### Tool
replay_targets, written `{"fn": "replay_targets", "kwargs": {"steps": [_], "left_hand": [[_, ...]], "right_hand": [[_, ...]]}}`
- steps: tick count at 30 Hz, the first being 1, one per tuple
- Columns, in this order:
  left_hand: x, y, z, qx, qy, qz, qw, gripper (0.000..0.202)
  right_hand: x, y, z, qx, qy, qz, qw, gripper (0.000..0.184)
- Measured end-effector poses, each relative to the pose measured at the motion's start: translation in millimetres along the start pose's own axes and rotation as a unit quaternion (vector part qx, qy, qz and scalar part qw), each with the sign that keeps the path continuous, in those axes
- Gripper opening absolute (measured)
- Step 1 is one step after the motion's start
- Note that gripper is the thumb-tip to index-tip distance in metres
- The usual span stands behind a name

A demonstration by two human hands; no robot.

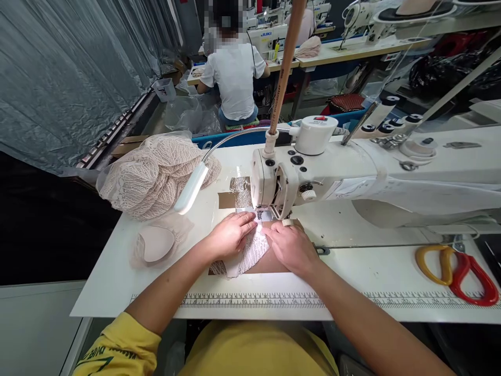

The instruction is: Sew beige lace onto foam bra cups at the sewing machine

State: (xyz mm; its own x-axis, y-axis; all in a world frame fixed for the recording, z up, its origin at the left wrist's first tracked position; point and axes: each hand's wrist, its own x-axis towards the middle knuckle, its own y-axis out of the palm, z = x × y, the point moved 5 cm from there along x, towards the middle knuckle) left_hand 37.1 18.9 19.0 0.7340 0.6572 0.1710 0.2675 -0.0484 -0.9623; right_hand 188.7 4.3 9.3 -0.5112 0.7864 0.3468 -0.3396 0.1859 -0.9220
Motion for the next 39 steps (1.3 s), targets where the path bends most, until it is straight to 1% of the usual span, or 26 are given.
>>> {"fn": "replay_targets", "kwargs": {"steps": [3, 5, 6, 8, 10, 14, 18, 20, 23, 27, 30, 32, 35, 37, 39], "left_hand": [[-5.4, -8.8, -15.8, 0.0, -0.03, -0.035, 0.999, 0.033], [-7.3, -9.1, -26.2, 0.012, -0.047, -0.033, 0.998, 0.02], [-7.7, -7.2, -29.8, 0.024, -0.055, -0.026, 0.998, 0.018], [-7.9, -2.2, -32.9, 0.05, -0.069, -0.015, 0.996, 0.022], [-8.4, 2.2, -31.4, 0.055, -0.079, -0.018, 0.995, 0.025], [-11.6, 4.1, -25.2, 0.019, -0.093, -0.034, 0.995, 0.025], [-12.8, 2.4, -26.9, 0.006, -0.087, -0.02, 0.996, 0.026], [-12.2, 2.9, -28.0, 0.014, -0.083, -0.013, 0.996, 0.029], [-11.9, 5.3, -26.9, 0.007, -0.077, -0.015, 0.997, 0.031], [-14.1, 6.3, -23.5, -0.052, -0.073, -0.037, 0.995, 0.026], [-15.3, 4.7, -21.5, -0.085, -0.087, -0.036, 0.992, 0.023], [-15.9, 2.7, -20.1, -0.107, -0.097, -0.034, 0.989, 0.02], [-17.6, 0.0, -17.6, -0.142, -0.099, -0.037, 0.984, 0.017], [-18.6, -0.7, -17.1, -0.141, -0.079, -0.038, 0.986, 0.015], [-19.3, 0.3, -18.6, -0.115, -0.043, -0.031, 0.992, 0.016]], "right_hand": [[-2.0, -4.4, -4.3, 0.02, 0.007, -0.038, 0.999, 0.034], [-2.3, -6.5, -7.7, 0.033, 0.017, -0.049, 0.998, 0.037], [-2.4, -7.2, -9.1, 0.04, 0.02, -0.05, 0.998, 0.038], [-3.2, -8.5, -11.0, 0.054, 0.023, -0.041, 0.997, 0.037], [-5.0, -11.5, -11.1, 0.066, 0.017, -0.026, 0.997, 0.035], [-11.0, -25.8, -8.1, 0.07, 0.007, 0.002, 0.998, 0.034], [-19.5, -34.6, 0.1, 0.071, -0.002, 0.049, 0.996, 0.034], [-24.7, -34.1, 5.2, 0.073, -0.01, 0.058, 0.996, 0.033], [-32.2, -30.6, 10.7, 0.07, -0.023, 0.047, 0.996, 0.031], [-36.5, -27.2, 12.9, 0.06, -0.022, 0.019, 0.998, 0.03], [-35.3, -24.6, 17.6, 0.054, -0.026, 0.008, 0.998, 0.03], [-34.3, -19.9, 23.3, 0.039, -0.034, 0.027, 0.998, 0.032], [-35.6, -10.9, 30.4, 0.015, -0.04, 0.072, 0.996, 0.035], [-37.8, -8.2, 32.3, 0.013, -0.04, 0.08, 0.996, 0.036], [-39.8, -8.1, 32.4, 0.02, -0.04, 0.073, 0.996, 0.035]]}}
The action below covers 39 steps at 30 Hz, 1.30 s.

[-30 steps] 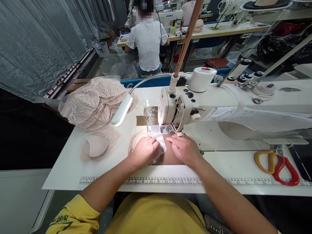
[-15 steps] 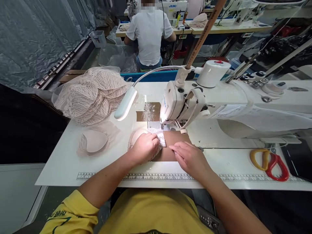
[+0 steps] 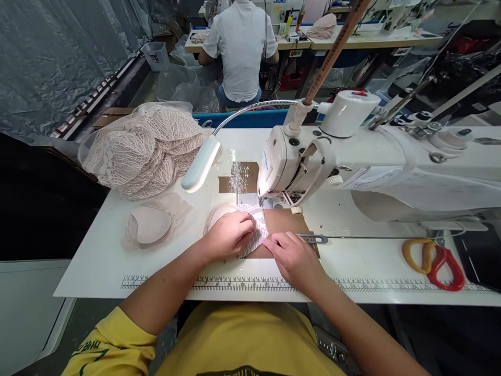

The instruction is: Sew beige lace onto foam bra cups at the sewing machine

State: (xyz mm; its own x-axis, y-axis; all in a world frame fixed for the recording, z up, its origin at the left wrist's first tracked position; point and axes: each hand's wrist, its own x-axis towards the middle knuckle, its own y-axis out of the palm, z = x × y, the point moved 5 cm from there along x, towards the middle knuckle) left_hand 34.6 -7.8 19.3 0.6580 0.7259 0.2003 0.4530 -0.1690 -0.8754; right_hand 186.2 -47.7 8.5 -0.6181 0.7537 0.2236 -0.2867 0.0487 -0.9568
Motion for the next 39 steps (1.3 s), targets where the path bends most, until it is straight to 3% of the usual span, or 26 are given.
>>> {"fn": "replay_targets", "kwargs": {"steps": [6, 14, 30, 39], "left_hand": [[-4.1, 8.9, -4.2, 0.114, 0.077, 0.037, 0.99, 0.026], [-6.2, 14.9, -5.0, 0.171, 0.08, 0.052, 0.981, 0.029], [-5.6, 20.9, -7.7, 0.155, 0.067, 0.048, 0.985, 0.03], [-3.2, 14.1, -6.8, 0.103, 0.059, 0.031, 0.992, 0.034]], "right_hand": [[-1.1, -1.2, -1.3, 0.016, -0.005, -0.005, 1.0, 0.031], [-1.6, -1.6, -1.7, 0.018, -0.009, -0.009, 1.0, 0.031], [-0.2, -6.7, -10.1, -0.007, 0.005, -0.033, 0.999, 0.032], [5.0, -0.7, -10.3, -0.052, -0.004, 0.005, 0.999, 0.037]]}}
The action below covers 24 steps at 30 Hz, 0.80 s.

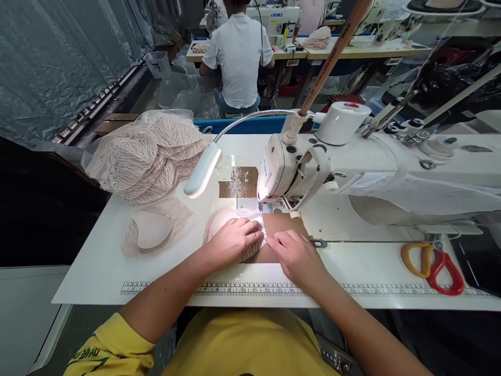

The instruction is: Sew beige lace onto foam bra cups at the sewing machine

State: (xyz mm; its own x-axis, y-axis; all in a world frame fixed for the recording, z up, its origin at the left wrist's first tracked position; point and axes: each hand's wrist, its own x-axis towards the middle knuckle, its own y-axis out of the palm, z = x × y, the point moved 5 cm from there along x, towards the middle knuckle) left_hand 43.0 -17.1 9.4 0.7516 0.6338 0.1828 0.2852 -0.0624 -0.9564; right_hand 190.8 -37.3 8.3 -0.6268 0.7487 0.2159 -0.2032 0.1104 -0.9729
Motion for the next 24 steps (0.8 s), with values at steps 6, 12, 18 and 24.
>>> {"fn": "replay_targets", "kwargs": {"steps": [6, 12, 18, 24], "left_hand": [[4.7, 0.1, -1.4, 0.06, 0.016, -0.019, 0.998, 0.037], [7.8, -2.3, -3.7, 0.069, 0.023, -0.033, 0.997, 0.036], [10.3, 1.8, 12.7, 0.072, 0.005, 0.002, 0.997, 0.046], [21.7, 2.6, 34.5, 0.083, 0.001, 0.036, 0.996, 0.046]], "right_hand": [[-1.5, -0.6, 0.0, 0.002, 0.01, -0.017, 1.0, 0.033], [-0.6, -0.7, -1.0, 0.012, 0.002, -0.037, 0.999, 0.031], [12.3, -1.8, -6.1, 0.022, 0.009, 0.014, 1.0, 0.029], [35.6, -3.0, -14.1, 0.012, 0.025, 0.092, 0.995, 0.026]]}}
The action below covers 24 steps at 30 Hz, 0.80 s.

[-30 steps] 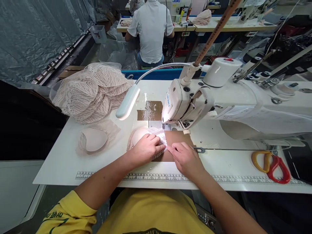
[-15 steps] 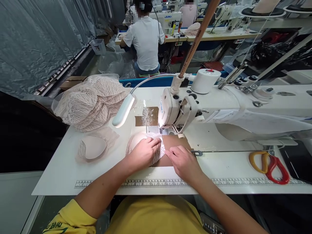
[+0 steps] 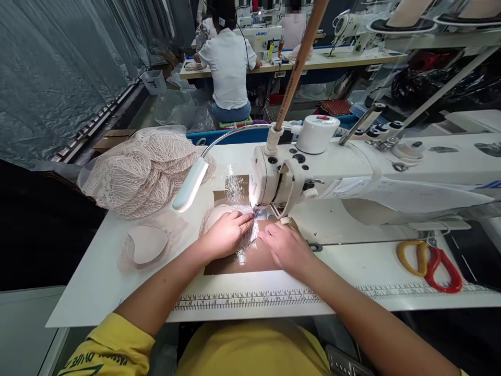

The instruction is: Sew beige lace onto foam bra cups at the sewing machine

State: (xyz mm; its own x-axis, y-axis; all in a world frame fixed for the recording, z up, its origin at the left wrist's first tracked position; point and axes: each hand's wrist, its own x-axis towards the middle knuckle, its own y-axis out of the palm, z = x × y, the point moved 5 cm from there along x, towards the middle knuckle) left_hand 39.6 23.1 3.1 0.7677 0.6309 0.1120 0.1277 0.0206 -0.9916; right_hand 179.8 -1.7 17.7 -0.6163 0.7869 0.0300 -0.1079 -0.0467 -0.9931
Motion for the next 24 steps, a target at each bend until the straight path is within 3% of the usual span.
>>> {"fn": "replay_targets", "kwargs": {"steps": [6, 13, 24], "left_hand": [[7.3, -0.8, 15.4, -0.006, -0.002, -0.007, 1.0, 0.046], [-1.1, -5.3, 5.7, -0.06, 0.043, -0.054, 0.996, 0.035], [9.2, -1.2, 23.5, -0.059, 0.008, -0.053, 0.997, 0.035]], "right_hand": [[7.5, 1.0, -3.1, -0.016, 0.014, -0.054, 0.998, 0.031], [5.4, 2.3, -3.8, -0.023, 0.005, -0.105, 0.994, 0.037], [10.4, 6.5, -8.9, -0.037, 0.039, -0.114, 0.992, 0.045]]}}
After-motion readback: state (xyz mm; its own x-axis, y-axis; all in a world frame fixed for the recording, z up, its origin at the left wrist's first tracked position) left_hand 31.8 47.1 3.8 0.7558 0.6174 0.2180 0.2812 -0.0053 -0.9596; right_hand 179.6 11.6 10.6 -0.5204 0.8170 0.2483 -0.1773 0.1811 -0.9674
